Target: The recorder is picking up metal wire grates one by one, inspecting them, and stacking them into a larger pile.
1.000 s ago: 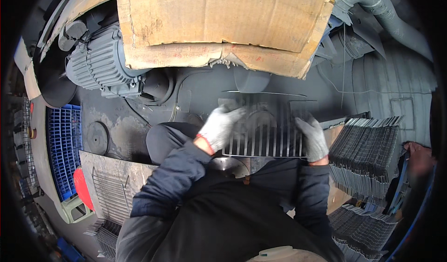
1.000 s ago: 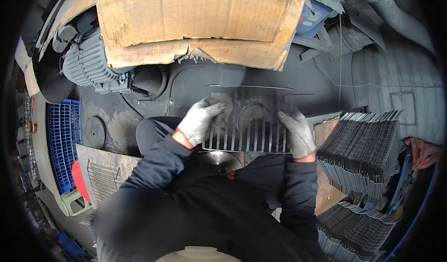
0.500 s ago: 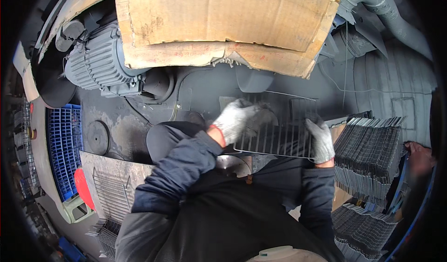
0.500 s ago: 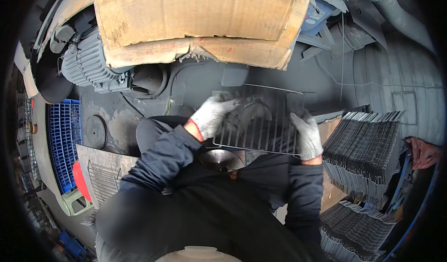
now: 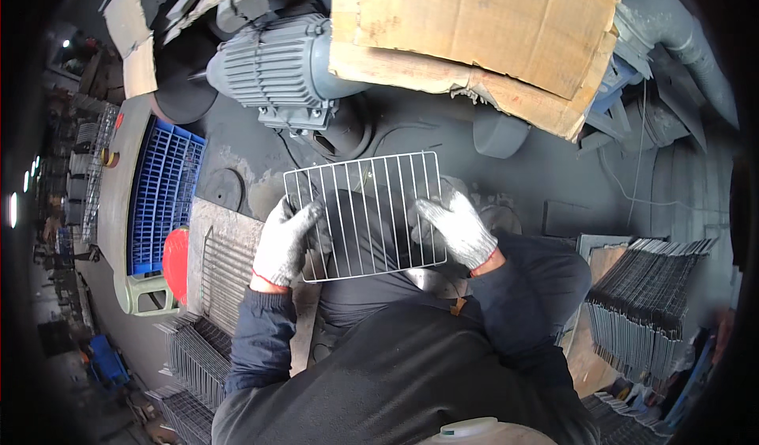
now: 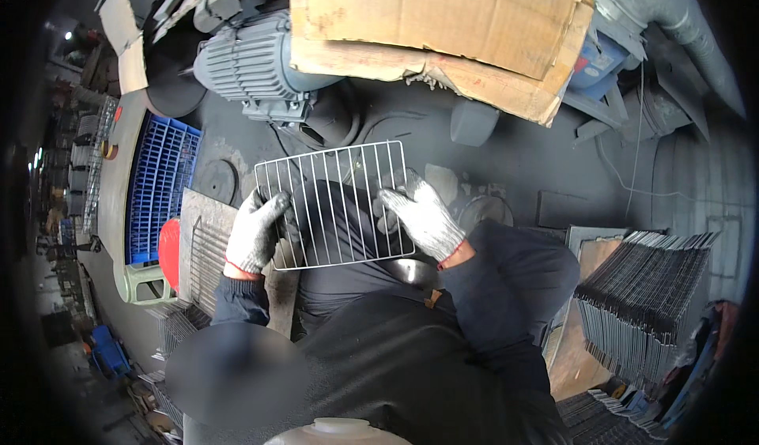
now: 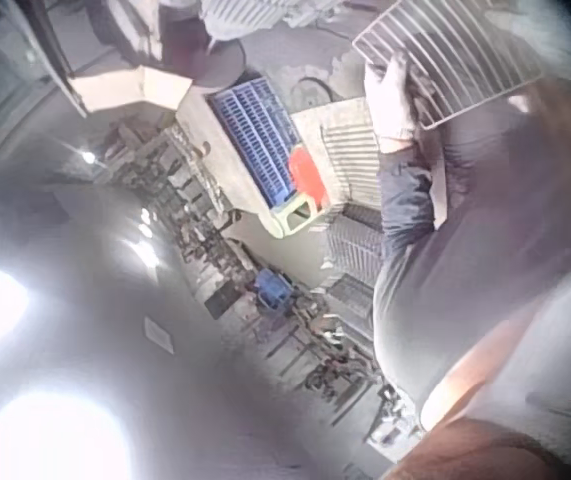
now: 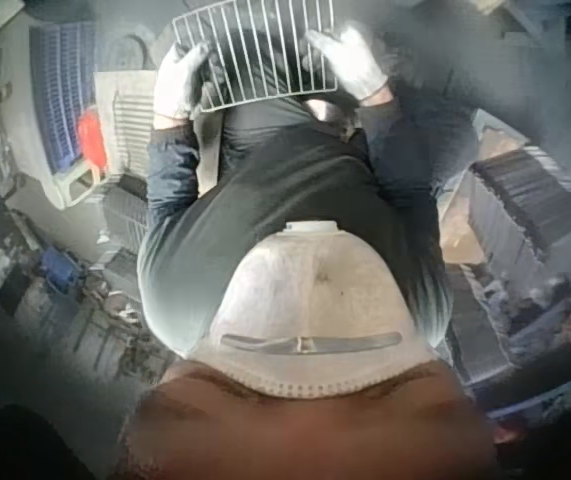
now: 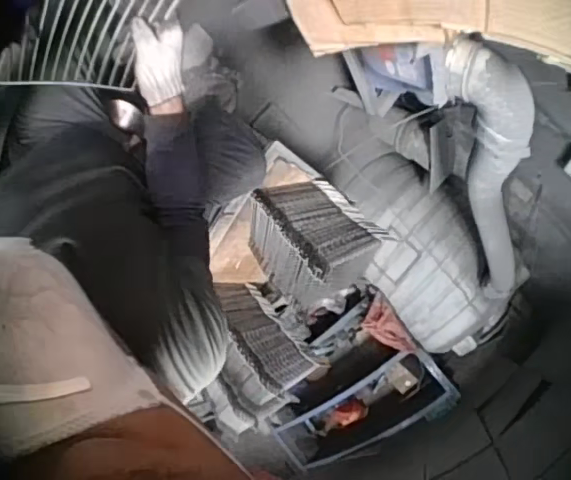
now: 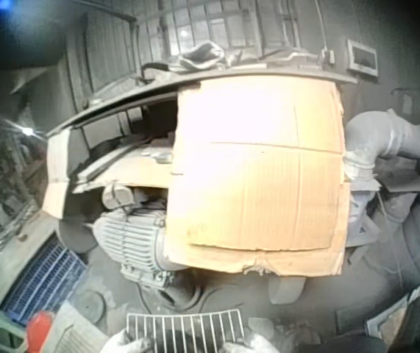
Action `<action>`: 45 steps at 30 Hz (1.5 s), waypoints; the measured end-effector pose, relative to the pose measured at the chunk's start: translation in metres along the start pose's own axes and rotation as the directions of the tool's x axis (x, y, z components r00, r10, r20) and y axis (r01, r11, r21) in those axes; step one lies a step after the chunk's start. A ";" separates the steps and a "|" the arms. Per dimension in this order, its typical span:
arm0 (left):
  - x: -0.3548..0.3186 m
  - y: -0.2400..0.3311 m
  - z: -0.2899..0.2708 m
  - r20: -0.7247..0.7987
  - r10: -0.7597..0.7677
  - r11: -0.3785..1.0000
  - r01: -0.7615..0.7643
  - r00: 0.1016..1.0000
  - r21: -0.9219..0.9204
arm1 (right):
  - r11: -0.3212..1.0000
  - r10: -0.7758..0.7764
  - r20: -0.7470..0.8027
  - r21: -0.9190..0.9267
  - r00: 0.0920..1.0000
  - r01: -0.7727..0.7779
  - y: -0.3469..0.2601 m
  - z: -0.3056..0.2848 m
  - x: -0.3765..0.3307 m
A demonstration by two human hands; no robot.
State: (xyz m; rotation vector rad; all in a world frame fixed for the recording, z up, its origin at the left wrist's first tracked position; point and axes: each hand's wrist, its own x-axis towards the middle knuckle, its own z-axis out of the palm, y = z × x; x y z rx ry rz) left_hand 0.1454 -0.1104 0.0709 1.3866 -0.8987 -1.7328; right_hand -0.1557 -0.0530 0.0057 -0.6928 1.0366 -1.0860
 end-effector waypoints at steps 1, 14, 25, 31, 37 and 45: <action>-0.011 -0.001 0.004 -0.013 0.029 0.999 -0.028 1.000 0.033 | 0.999 0.037 0.003 0.007 0.999 -0.037 -0.002 0.003 -0.010; -0.023 -0.019 0.081 0.292 0.475 0.787 -0.550 0.830 0.281 | 0.909 -0.410 -0.339 -0.229 0.846 0.349 -0.035 -0.037 -0.115; 0.019 -0.050 0.114 0.378 0.572 0.612 -0.686 0.728 0.394 | 0.894 -0.446 -0.418 -0.244 0.791 0.375 -0.033 -0.080 -0.097; 0.104 -0.127 0.184 0.418 0.385 0.551 -0.568 0.823 0.611 | 0.928 -0.368 -0.542 -0.163 0.755 0.336 0.026 -0.212 -0.043; 0.165 -0.159 0.200 0.467 0.321 0.477 -0.567 0.824 0.672 | 0.882 -0.431 -0.608 -0.128 0.667 0.453 0.030 -0.213 -0.023; 0.174 -0.150 0.079 0.320 0.115 0.759 -0.291 0.940 0.583 | 0.876 -0.432 -0.351 -0.381 0.831 0.295 0.064 -0.159 0.051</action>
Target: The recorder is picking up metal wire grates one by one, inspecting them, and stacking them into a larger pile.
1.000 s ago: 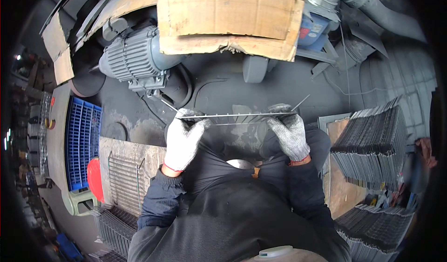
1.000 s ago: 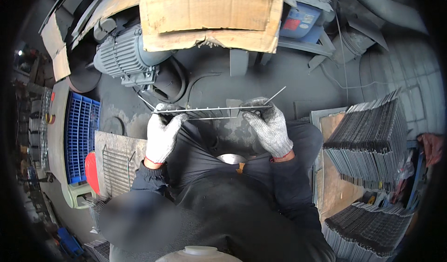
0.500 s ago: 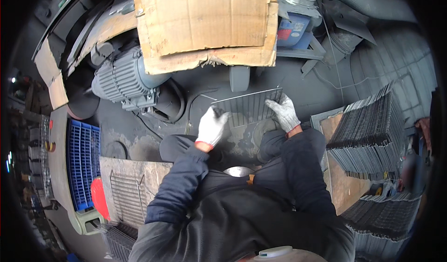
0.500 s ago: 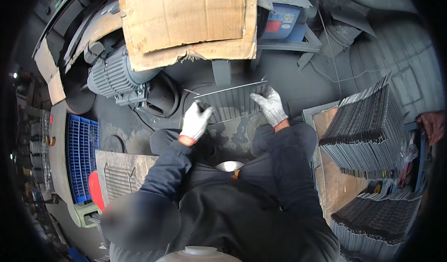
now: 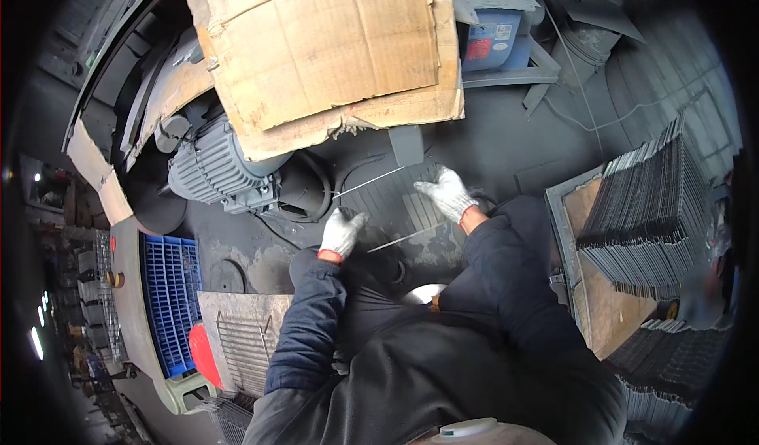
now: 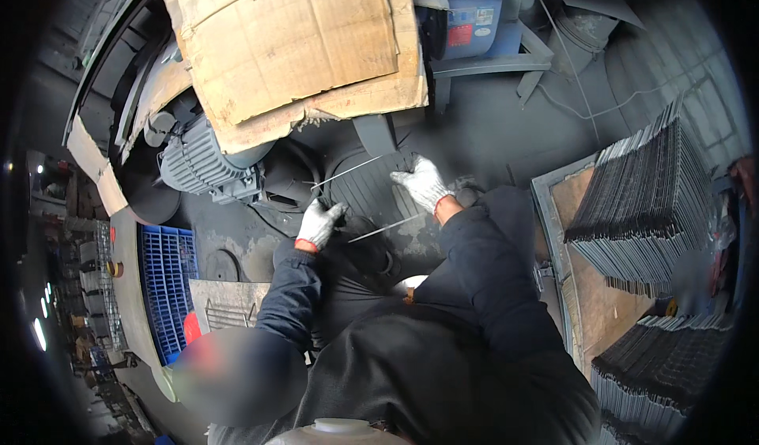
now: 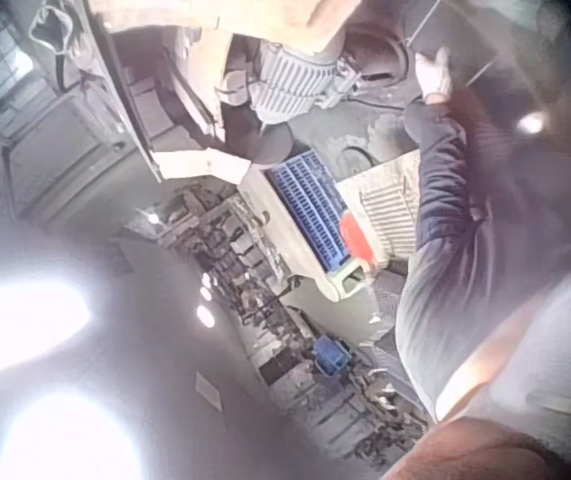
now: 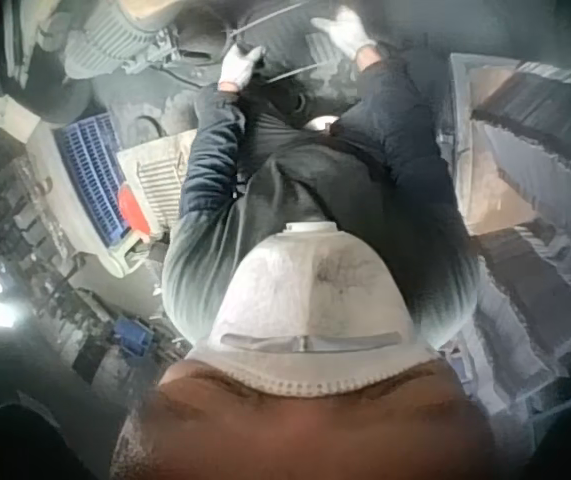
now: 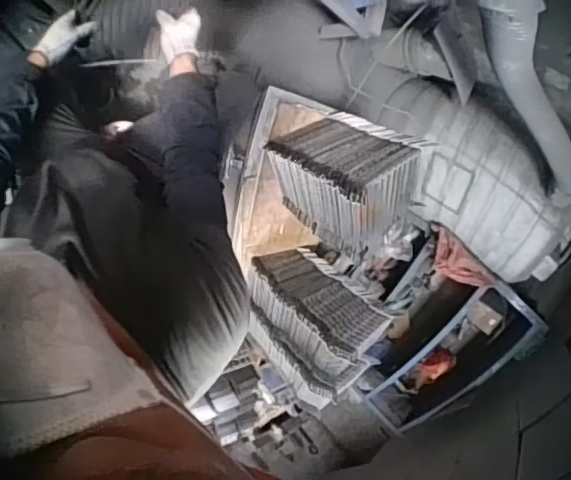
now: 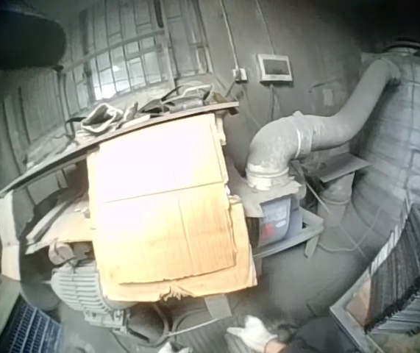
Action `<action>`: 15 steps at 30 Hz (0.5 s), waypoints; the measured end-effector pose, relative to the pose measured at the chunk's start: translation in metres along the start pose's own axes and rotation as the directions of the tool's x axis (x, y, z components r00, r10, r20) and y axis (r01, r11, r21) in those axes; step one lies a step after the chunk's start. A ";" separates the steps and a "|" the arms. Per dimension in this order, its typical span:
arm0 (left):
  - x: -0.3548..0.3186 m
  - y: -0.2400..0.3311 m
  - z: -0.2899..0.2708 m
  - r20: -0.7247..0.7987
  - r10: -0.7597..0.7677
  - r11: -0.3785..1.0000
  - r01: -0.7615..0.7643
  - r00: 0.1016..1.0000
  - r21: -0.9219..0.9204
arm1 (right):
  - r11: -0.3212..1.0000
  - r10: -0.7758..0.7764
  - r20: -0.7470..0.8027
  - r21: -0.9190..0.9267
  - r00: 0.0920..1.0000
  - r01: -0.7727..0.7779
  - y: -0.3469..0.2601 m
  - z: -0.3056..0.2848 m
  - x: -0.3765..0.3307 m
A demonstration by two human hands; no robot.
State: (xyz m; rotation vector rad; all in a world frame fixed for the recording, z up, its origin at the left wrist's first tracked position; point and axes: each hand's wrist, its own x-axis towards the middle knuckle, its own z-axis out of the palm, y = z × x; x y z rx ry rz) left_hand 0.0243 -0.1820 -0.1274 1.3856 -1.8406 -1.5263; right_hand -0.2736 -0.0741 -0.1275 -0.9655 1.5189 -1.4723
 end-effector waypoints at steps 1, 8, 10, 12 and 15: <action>-0.006 0.012 -0.007 0.023 0.010 0.999 -0.011 1.000 0.052 | 0.969 0.176 -0.011 -0.173 0.984 -0.175 0.006 -0.003 0.001; -0.010 0.091 -0.031 0.397 -0.276 0.702 0.466 0.875 -0.538 | 0.860 0.343 0.154 0.346 0.927 -0.375 -0.127 -0.030 -0.029; -0.003 0.105 -0.018 0.503 -0.240 0.648 0.523 0.830 -0.554 | 0.843 0.342 0.085 0.412 0.936 -0.345 -0.147 -0.043 -0.042; 0.007 0.118 0.009 0.533 -0.162 0.649 0.497 0.830 -0.576 | 0.830 0.343 -0.005 0.470 0.939 -0.301 -0.163 -0.066 -0.055; -0.011 0.159 0.060 0.640 -0.113 0.644 0.547 0.760 -0.535 | 0.896 0.352 -0.137 0.333 0.926 -0.292 -0.180 -0.123 -0.088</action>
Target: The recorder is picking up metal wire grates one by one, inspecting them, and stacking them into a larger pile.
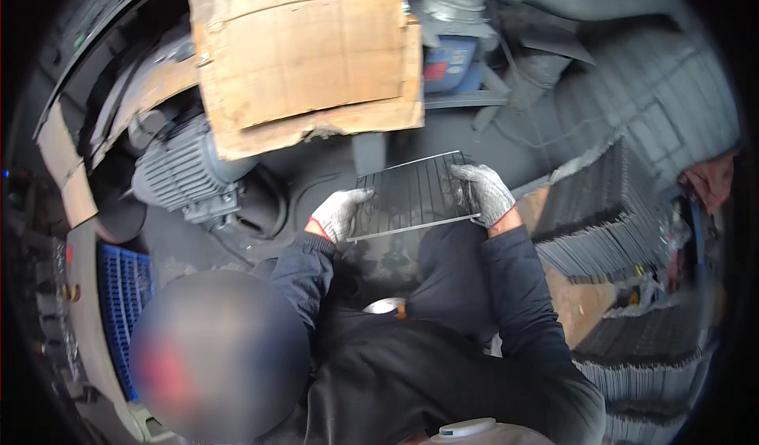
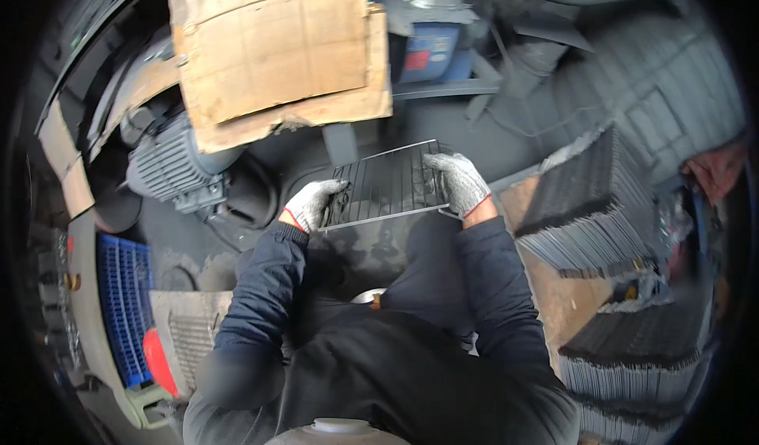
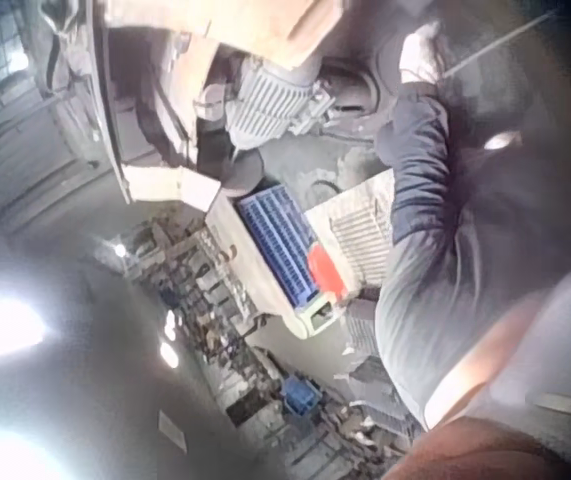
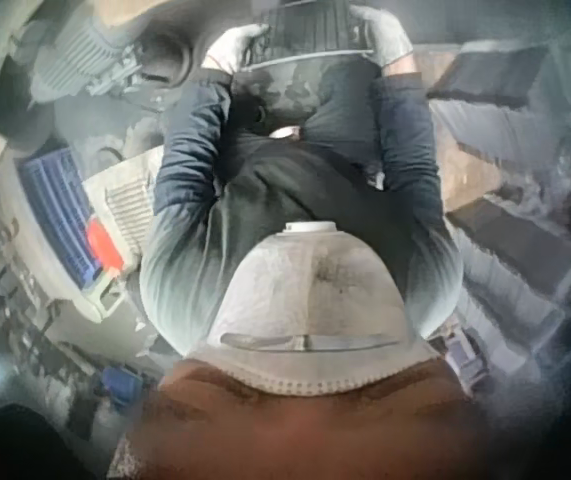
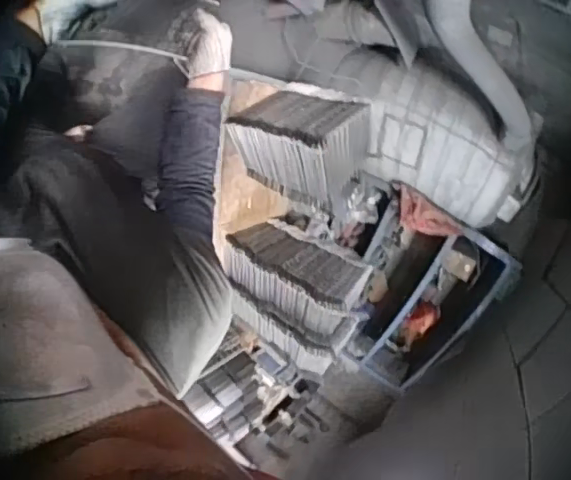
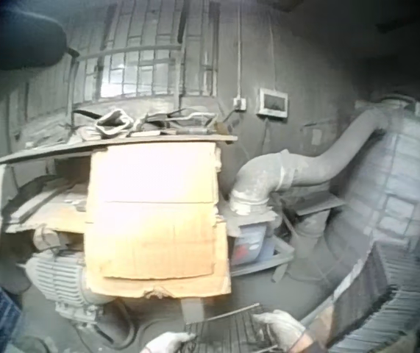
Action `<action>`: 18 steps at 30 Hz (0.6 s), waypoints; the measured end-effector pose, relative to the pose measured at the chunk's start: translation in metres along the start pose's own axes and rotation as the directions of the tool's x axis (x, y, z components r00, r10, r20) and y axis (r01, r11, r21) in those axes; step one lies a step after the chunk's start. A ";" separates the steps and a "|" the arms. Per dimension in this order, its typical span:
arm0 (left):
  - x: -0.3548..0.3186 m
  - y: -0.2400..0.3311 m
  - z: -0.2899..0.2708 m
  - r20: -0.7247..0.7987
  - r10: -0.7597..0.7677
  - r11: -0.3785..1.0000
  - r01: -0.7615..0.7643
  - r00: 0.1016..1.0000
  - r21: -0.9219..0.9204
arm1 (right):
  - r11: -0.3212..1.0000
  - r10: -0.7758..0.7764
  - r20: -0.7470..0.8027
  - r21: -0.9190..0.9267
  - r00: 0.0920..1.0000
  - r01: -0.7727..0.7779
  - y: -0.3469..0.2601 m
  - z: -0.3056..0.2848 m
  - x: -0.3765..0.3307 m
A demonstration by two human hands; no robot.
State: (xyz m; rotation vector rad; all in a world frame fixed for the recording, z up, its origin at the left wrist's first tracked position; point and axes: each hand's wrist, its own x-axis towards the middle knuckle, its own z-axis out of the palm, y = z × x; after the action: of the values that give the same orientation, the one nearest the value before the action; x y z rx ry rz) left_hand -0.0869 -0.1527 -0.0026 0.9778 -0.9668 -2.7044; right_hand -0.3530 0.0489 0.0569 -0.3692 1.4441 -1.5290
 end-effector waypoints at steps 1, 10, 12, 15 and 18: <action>-0.005 0.001 0.022 -0.009 0.006 0.998 -0.005 1.000 0.069 | 1.000 -0.020 -0.027 -0.015 0.999 0.020 -0.014 -0.004 -0.013; -0.121 0.019 0.104 0.192 0.587 0.564 -0.568 0.786 0.599 | 0.663 -0.749 -0.348 -0.399 0.564 0.634 -0.146 -0.032 -0.243; -0.173 0.025 0.069 0.086 0.713 0.398 -0.501 0.696 0.768 | 0.337 -0.937 -0.283 -0.581 0.205 0.740 -0.176 -0.030 -0.265; -0.235 0.015 -0.023 -0.244 0.847 0.384 -0.228 0.472 0.894 | 0.117 -0.991 -0.129 -0.793 0.023 0.598 -0.194 -0.086 -0.290; -0.323 -0.016 -0.225 -0.334 0.906 0.137 0.568 0.258 0.811 | -0.295 -0.949 0.281 -0.951 0.144 -0.090 -0.194 -0.122 -0.285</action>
State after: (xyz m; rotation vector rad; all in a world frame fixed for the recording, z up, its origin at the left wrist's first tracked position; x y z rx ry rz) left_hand 0.3052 -0.1625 0.0286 1.8534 -2.1105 -0.0788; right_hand -0.3893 0.3133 0.3072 -1.8576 3.5151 -0.9259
